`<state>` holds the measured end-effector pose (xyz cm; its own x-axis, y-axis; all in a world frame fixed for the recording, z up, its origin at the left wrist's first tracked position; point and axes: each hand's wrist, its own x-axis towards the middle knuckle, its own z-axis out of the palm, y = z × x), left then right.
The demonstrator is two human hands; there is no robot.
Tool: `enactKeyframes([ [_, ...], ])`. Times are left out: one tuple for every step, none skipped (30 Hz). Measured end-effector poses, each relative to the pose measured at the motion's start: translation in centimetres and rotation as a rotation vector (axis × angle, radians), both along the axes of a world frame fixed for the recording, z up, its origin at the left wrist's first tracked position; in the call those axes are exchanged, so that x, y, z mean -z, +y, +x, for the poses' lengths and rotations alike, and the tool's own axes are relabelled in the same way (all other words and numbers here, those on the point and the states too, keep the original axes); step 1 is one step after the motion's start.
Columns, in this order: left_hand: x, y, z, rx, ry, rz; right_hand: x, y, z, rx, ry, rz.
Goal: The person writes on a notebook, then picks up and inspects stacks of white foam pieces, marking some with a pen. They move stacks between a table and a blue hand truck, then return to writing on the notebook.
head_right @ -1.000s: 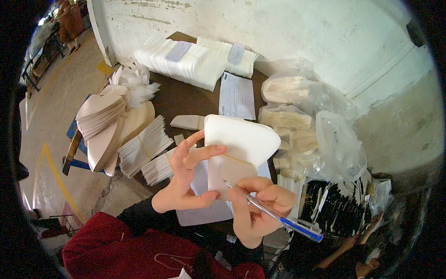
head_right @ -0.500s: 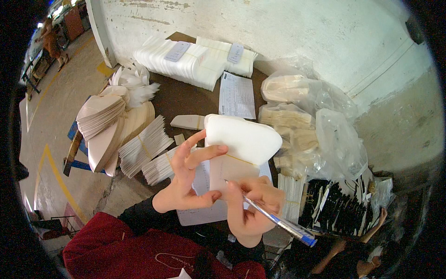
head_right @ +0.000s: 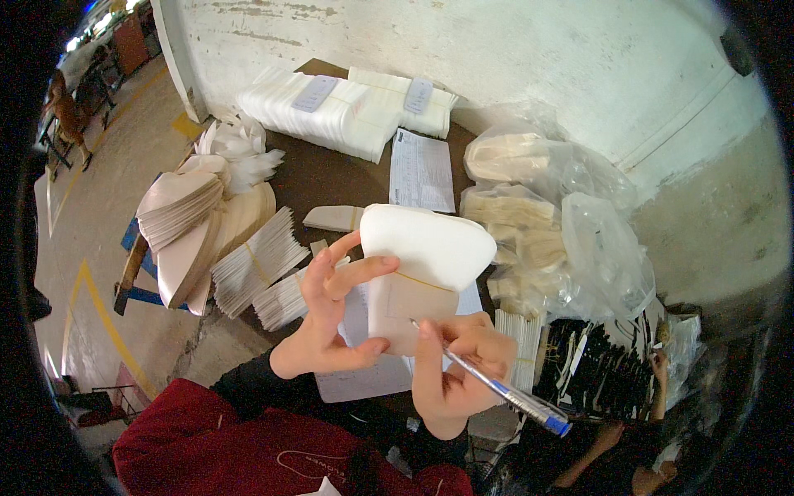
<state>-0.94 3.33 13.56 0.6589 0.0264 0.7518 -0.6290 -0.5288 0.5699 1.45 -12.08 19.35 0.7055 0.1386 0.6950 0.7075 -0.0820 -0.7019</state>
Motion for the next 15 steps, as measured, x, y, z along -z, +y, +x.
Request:
enactKeyframes([
  [0.0,0.0,0.0,0.002,0.000,-0.001,0.0,-0.2,0.0,0.020,0.017,0.012],
  [0.0,0.0,0.1,0.002,-0.013,-0.004,-0.2,-0.2,-0.1,0.018,0.041,0.025],
  [0.1,0.1,0.1,-0.001,-0.023,-0.002,-0.3,0.1,-0.1,-0.002,0.019,0.022],
  [0.1,0.1,0.1,-0.003,-0.033,-0.001,-0.4,0.4,-0.1,-0.021,-0.004,0.019],
  [0.1,0.0,0.1,0.012,-0.042,-0.046,-0.4,0.6,-0.1,-0.040,-0.027,0.016],
  [0.1,-0.3,0.1,0.030,-0.054,-0.094,-0.4,0.6,-0.1,-0.055,-0.039,-0.014],
  [0.0,-0.4,0.2,0.048,-0.065,-0.142,-0.4,0.6,-0.1,-0.071,-0.051,-0.044],
  [0.0,-0.5,0.2,0.054,-0.067,-0.144,-0.4,0.6,-0.2,-0.087,-0.062,-0.074],
  [0.1,-0.4,0.2,0.054,-0.068,-0.143,-0.3,0.7,-0.2,-0.075,-0.045,-0.063],
  [0.1,-0.3,0.2,0.054,-0.069,-0.141,-0.3,0.8,-0.2,-0.064,-0.027,-0.051],
  [0.1,-0.2,0.2,0.036,-0.054,-0.089,-0.2,0.9,-0.3,-0.052,-0.009,-0.040],
  [0.2,0.0,0.1,0.021,-0.042,-0.042,-0.2,0.7,-0.2,-0.024,-0.011,-0.036],
  [0.1,0.2,0.0,0.006,-0.029,0.006,-0.2,0.4,-0.1,0.003,-0.012,-0.033],
  [0.1,0.2,0.0,-0.002,-0.034,0.010,-0.3,0.2,-0.1,0.030,-0.013,-0.028],
  [0.1,0.2,0.1,-0.009,-0.037,0.014,-0.3,0.2,-0.1,0.034,-0.007,-0.021],
])
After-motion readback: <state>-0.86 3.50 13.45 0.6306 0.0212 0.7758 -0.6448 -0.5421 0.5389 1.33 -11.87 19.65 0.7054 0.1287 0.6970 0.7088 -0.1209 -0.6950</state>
